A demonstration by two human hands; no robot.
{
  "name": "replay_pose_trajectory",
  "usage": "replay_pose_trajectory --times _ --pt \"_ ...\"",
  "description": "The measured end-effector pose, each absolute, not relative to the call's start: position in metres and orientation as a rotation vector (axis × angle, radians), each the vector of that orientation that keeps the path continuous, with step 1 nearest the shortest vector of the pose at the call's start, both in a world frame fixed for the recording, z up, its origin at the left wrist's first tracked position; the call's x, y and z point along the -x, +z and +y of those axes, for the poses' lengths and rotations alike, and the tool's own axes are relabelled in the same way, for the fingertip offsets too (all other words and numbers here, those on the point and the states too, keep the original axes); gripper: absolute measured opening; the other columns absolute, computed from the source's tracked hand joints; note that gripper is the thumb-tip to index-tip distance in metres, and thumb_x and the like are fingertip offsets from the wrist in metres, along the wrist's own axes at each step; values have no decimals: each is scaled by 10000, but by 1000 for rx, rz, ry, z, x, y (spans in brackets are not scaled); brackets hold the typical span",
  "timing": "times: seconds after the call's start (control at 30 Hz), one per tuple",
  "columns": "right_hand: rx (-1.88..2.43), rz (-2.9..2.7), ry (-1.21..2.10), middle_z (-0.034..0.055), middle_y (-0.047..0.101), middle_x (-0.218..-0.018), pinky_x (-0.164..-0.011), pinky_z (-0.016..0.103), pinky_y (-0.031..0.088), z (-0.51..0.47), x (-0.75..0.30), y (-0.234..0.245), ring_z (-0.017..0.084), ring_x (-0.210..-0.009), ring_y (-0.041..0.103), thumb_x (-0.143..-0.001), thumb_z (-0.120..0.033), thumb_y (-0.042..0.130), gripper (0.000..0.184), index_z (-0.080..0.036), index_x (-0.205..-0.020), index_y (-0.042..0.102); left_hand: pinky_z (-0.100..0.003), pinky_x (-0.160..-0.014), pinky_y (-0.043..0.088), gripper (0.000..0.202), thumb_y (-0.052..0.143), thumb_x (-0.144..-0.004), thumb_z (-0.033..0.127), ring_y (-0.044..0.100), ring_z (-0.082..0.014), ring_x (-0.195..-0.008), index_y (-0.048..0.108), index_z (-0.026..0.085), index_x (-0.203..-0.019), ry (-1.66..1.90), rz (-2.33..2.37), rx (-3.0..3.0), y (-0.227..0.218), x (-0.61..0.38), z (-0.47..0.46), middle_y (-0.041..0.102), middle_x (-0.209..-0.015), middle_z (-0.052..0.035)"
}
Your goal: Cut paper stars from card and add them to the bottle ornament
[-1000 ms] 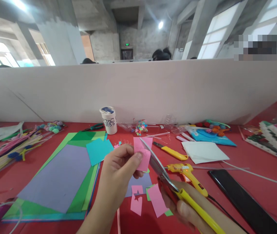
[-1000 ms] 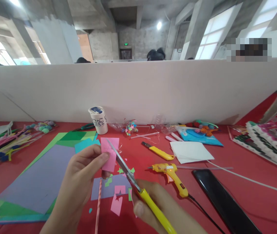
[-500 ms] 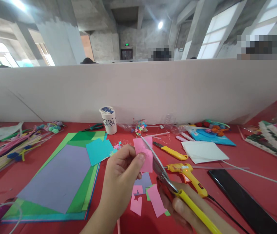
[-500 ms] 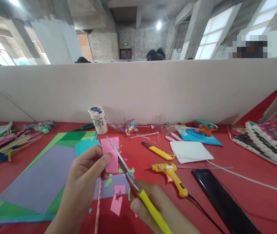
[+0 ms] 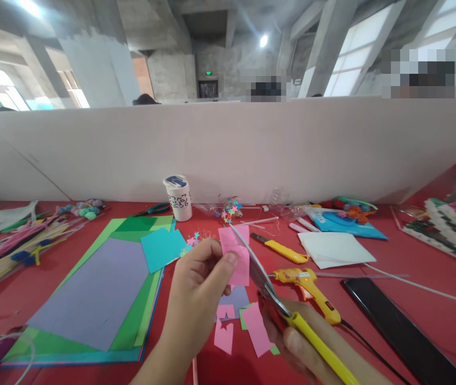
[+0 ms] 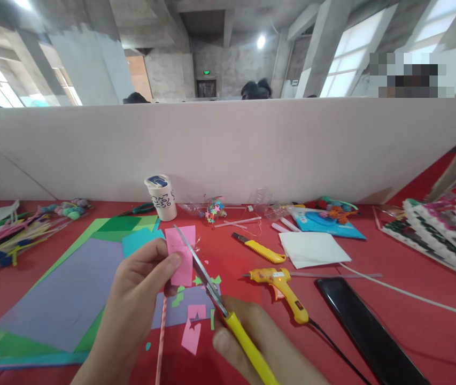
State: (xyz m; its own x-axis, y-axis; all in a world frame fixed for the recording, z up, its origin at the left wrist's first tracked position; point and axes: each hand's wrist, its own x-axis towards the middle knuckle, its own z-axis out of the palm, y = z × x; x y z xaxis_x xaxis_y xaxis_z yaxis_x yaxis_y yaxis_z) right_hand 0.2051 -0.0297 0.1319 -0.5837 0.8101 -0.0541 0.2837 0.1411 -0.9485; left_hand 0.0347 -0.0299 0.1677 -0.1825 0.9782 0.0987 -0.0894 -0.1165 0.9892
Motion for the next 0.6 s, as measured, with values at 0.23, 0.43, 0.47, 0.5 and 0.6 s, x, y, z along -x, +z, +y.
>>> replay_pose_trajectory --times 0.23,0.43,0.47,0.5,0.6 --pt "1021 -1903 1496 -62 285 -559 -466 273 239 -30 -204 129 110 -496 282 -737 -830 398 610 -229 -647 343 -162 -426 369 247 596 -789 280 387 -64 -467 492 191 -584 1446 1172 -1141 165 -34 -28 427 -530 58" --pt "1034 -1882 1514 -63 275 -564 -452 269 227 -28 -204 125 105 -489 282 -707 -825 458 611 -227 -640 351 -159 -440 381 246 594 -799 270 397 -62 -480 497 189 -588 1449 1160 -1127 165 -34 -29 436 -543 55" --pt "1037 -1877 1514 -62 277 -564 -452 270 227 -28 -204 125 106 -490 281 -708 -826 454 612 -227 -640 349 -158 -439 382 242 596 -800 272 399 -61 -479 505 188 -592 1451 1155 -1125 165 -34 -29 440 -545 54" --pt "1040 -1872 1511 -61 280 -566 -454 272 226 -28 -203 124 107 -494 281 -709 -825 453 611 -227 -637 347 -158 -440 382 238 597 -800 272 402 -60 -479 512 187 -595 1453 1153 -1121 165 -34 -28 444 -548 54" --pt "1058 -1868 1490 -58 284 -562 -466 278 224 -28 -202 125 111 -505 283 -711 -814 470 609 -226 -617 345 -159 -440 386 237 599 -803 274 413 -59 -479 516 186 -599 1447 1140 -1117 164 -33 -27 454 -556 51"
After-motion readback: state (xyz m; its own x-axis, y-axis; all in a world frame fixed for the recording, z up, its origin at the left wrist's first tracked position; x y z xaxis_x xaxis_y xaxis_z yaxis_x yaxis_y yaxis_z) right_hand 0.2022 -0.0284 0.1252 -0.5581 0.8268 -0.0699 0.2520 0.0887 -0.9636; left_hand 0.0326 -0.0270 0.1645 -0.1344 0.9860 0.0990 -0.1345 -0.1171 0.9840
